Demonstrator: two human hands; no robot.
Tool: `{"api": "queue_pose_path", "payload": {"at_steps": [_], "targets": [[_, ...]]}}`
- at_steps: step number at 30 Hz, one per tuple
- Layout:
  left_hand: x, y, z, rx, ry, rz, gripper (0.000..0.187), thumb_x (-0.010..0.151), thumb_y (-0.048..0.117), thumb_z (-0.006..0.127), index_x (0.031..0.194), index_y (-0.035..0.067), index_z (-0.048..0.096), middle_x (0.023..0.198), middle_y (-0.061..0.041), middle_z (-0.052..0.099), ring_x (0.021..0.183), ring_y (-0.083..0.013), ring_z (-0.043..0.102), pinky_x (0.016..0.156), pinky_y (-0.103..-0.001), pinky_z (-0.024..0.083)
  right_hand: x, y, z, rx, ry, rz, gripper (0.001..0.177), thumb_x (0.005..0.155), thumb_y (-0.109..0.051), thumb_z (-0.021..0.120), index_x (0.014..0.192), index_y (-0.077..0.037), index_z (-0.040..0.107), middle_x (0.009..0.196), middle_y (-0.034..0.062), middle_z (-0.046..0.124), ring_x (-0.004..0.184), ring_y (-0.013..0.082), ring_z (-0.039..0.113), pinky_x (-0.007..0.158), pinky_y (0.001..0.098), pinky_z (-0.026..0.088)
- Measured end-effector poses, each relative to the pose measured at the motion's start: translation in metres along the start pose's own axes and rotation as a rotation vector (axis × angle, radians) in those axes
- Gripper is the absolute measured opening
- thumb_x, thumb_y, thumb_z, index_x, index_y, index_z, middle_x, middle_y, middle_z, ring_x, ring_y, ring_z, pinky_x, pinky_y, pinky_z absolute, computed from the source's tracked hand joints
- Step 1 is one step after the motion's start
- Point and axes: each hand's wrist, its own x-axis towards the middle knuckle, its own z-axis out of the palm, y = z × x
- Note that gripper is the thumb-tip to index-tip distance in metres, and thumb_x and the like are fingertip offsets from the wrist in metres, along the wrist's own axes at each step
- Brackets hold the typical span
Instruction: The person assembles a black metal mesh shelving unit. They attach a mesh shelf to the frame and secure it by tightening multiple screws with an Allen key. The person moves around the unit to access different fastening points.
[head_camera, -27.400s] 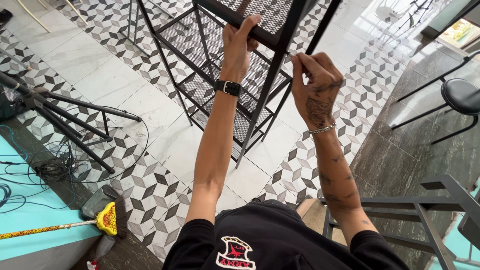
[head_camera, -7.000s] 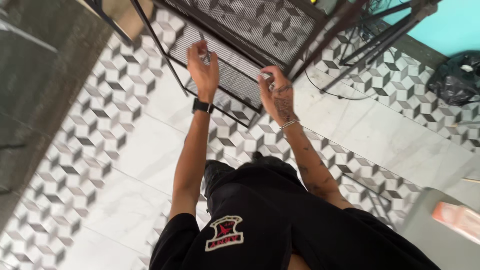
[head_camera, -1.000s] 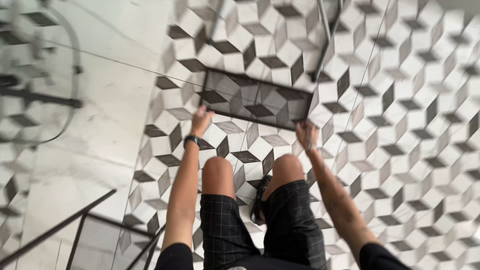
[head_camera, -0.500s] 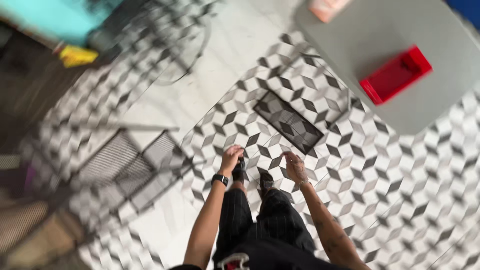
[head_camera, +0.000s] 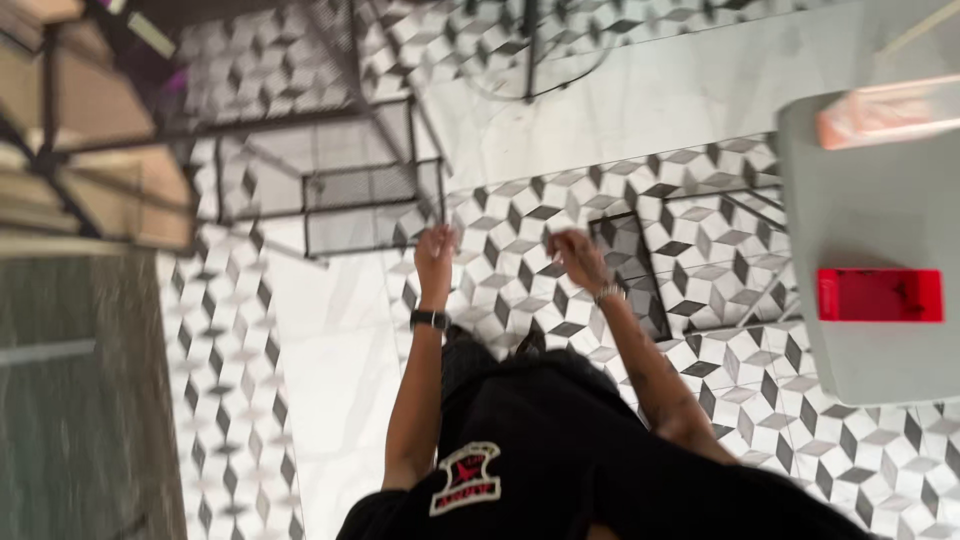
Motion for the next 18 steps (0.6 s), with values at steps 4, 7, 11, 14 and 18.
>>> {"api": "queue_pose_path", "payload": {"at_steps": [4,7,11,14,18], "targets": [[0.04,0.037,-0.039,0.197,0.217,0.263,0.015,0.097,0.006,0.066,0.113,0.006,0.067,0.101,-0.003,0.071,0.094,-0.0156,0.068,0.083,-0.03,0.054,0.061,-0.064,0.026,1.2,-0.114,-0.024,0.034,0.103,-0.029,0.045,0.114,-0.006,0.068,0.111,0.0081,0.077,0.098,0.0168,0.077,0.086,0.031,0.065],[0.053,0.072,-0.054,0.171,0.289,0.22,0.031,0.087,-0.001,0.066,0.117,0.003,0.064,0.111,-0.008,0.067,0.102,-0.0197,0.065,0.085,-0.032,0.053,0.081,-0.124,0.034,0.097,0.079,-0.099,0.017,0.105,-0.01,0.061,0.117,-0.006,0.073,0.1,0.0095,0.074,0.081,0.0135,0.067,0.066,0.0266,0.056],[0.087,0.127,-0.069,0.378,0.31,0.475,0.038,0.083,-0.004,0.068,0.119,0.005,0.062,0.117,-0.009,0.065,0.113,-0.0256,0.061,0.1,-0.042,0.049,0.122,-0.173,0.056,0.204,0.061,-0.125,0.015,0.103,-0.006,0.063,0.114,-0.004,0.073,0.095,0.0067,0.074,0.082,0.0097,0.068,0.064,0.0231,0.056],[0.107,0.155,-0.069,0.486,0.346,0.515,0.047,0.08,-0.001,0.072,0.124,0.009,0.06,0.124,-0.008,0.063,0.122,-0.0278,0.057,0.106,-0.044,0.047,0.161,-0.177,0.075,0.37,-0.036,-0.167,0.017,0.103,-0.002,0.058,0.113,0.0,0.072,0.104,0.0063,0.075,0.087,0.0106,0.071,0.072,0.0239,0.061],[0.136,0.172,-0.056,0.668,0.331,0.539,0.068,0.073,0.009,0.08,0.134,0.012,0.052,0.144,-0.015,0.047,0.142,-0.0363,0.041,0.118,-0.049,0.035,0.199,-0.183,0.086,0.42,-0.076,-0.045,0.017,0.098,0.001,0.058,0.111,0.003,0.07,0.099,0.0096,0.073,0.089,0.0153,0.077,0.08,0.0273,0.064]]}}
